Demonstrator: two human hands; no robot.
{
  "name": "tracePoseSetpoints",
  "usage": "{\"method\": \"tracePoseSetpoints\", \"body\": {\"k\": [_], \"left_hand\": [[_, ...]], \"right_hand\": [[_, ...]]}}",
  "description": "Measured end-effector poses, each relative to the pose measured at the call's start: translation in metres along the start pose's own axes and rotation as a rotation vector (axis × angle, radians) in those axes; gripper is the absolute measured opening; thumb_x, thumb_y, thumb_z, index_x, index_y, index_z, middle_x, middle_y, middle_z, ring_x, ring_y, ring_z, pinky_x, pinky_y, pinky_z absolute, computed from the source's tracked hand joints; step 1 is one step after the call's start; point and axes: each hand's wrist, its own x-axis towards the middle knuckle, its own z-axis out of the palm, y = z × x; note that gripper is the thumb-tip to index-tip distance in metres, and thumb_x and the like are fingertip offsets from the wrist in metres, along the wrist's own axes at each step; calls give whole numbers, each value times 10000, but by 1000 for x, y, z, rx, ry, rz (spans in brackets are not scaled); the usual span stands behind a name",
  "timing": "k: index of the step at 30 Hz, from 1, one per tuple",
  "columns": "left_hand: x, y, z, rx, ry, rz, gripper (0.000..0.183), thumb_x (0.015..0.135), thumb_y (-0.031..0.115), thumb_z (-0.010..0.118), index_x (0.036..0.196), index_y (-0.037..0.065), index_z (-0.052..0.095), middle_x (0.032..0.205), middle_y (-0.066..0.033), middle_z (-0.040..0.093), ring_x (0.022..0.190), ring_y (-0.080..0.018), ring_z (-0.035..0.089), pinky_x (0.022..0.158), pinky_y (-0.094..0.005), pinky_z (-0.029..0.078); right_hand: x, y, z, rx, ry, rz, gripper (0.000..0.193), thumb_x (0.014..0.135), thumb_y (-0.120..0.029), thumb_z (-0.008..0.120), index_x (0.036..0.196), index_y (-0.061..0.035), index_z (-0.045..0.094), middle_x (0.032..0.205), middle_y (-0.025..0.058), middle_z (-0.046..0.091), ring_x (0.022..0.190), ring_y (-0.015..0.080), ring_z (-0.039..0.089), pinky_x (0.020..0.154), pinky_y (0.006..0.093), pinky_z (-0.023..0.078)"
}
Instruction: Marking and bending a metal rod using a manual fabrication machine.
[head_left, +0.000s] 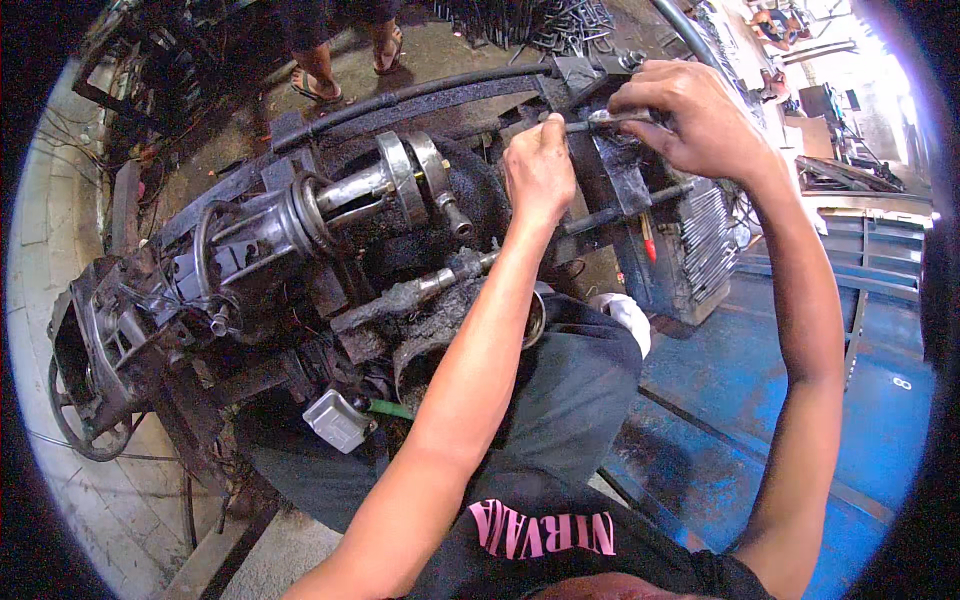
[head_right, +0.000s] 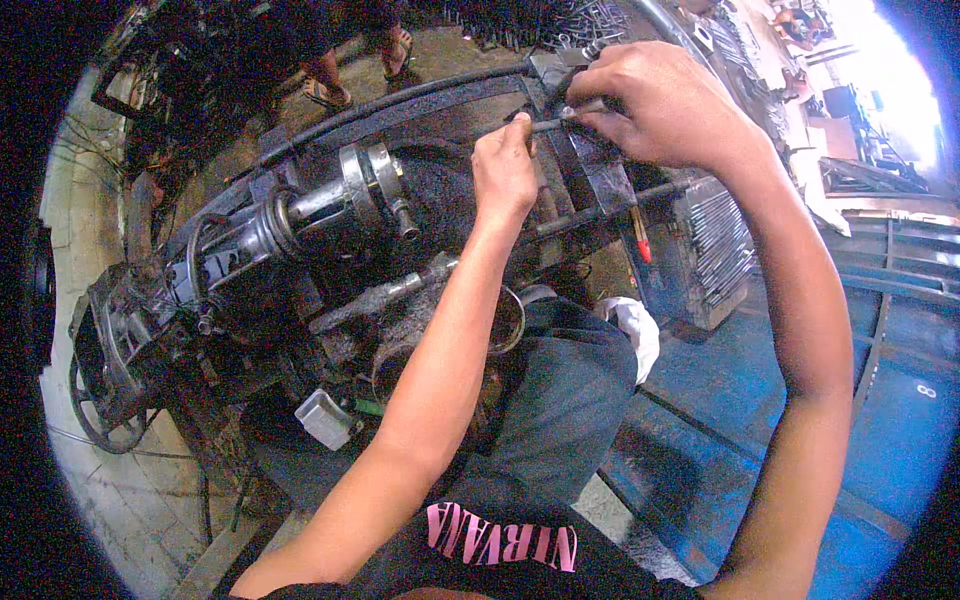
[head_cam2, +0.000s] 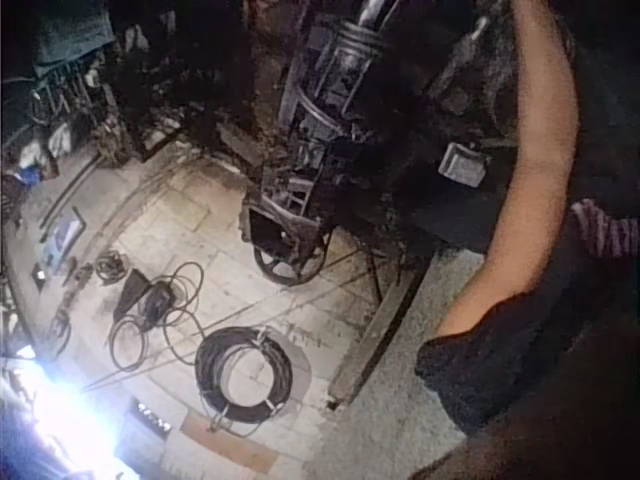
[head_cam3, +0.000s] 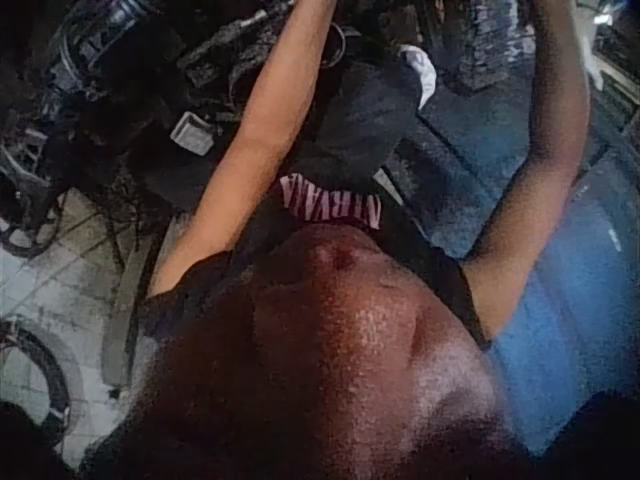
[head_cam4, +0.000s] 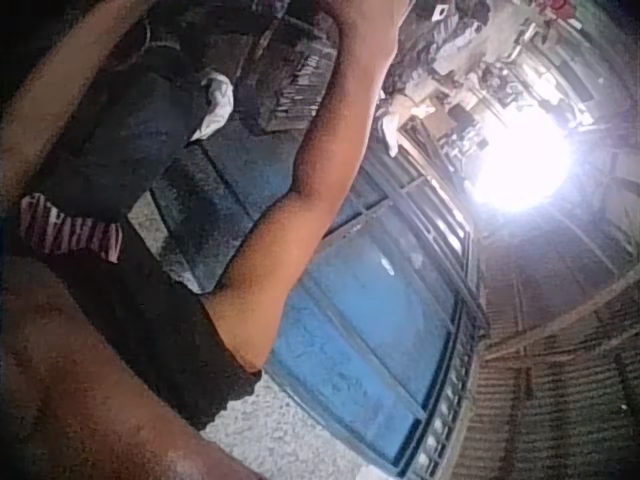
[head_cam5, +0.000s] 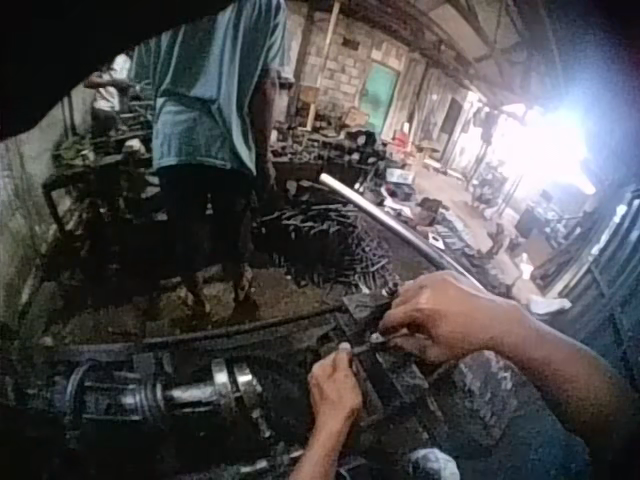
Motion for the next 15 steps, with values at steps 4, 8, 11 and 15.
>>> {"method": "tracePoseSetpoints", "body": {"k": [4,8,11,15], "left_hand": [[0,3,-1,1,2,-16,477,975,341,517,711,-54,560,604,-133,529,611,-200,499,642,-411,424],[1,1,2,-6,11,-1,472,976,331,519,719,-64,554,599,-132,520,609,-196,498,639,-411,422],[1,-1,2,-16,8,2,473,975,331,521,713,-61,557,593,-124,519,603,-187,494,631,-406,419],[0,0,4,-26,10,-15,471,975,326,521,685,-44,554,582,-114,518,591,-187,487,620,-401,414]], "right_hand": [[0,-1,-2,19,10,13,203,781,-179,744,944,-61,715,848,168,664,852,369,655,764,464,516],[1,-1,0,45,20,36,204,778,-177,748,940,-57,716,859,172,669,853,372,657,765,465,515],[1,-2,1,37,22,37,205,774,-175,750,935,-54,715,858,175,670,851,375,657,764,466,513],[0,1,-3,76,29,15,208,767,-170,752,927,-44,708,858,181,672,849,382,654,759,470,509]]}}
